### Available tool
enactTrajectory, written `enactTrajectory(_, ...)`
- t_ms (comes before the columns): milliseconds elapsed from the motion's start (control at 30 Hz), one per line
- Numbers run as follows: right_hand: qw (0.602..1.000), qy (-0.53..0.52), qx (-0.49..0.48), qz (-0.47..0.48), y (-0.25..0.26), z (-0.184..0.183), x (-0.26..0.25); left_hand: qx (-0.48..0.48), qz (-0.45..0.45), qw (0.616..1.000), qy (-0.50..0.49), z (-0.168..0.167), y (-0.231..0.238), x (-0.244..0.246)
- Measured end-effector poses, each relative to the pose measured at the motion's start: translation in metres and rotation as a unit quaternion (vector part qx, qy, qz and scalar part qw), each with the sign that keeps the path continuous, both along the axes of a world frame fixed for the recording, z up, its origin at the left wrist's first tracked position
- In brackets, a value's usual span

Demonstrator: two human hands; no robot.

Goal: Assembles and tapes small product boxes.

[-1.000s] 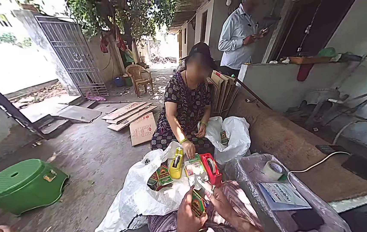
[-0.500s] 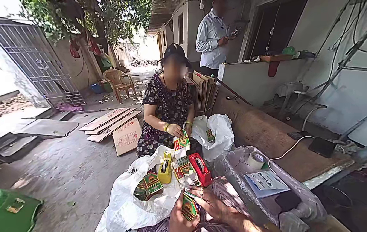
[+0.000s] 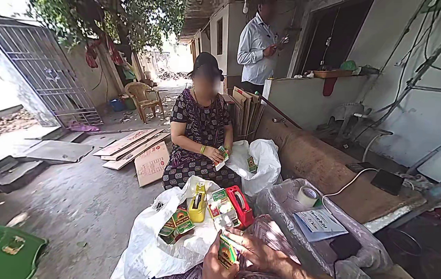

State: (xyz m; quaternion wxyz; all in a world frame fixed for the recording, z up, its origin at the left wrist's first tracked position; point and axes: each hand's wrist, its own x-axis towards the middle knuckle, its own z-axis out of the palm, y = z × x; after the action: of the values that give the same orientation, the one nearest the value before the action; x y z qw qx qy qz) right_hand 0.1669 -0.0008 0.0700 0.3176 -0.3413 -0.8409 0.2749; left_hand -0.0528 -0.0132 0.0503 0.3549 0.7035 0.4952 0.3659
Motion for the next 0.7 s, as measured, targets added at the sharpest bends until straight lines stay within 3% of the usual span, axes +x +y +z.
enactTrajectory(267,0.999,0.024,0.008,-0.026,-0.006,-0.005,-0.005,0.002,-0.003,0.999,0.037,0.008,-0.005,0.002)
enactTrajectory(500,0.986,0.017,0.034,-0.162,-0.018,-0.018,-0.032,0.006,0.032,0.996,0.080,0.009,-0.009,0.005)
enactTrajectory(700,0.965,0.121,0.062,-0.223,-0.022,-0.017,-0.046,0.044,0.089,0.993,0.064,0.009,-0.013,0.012)
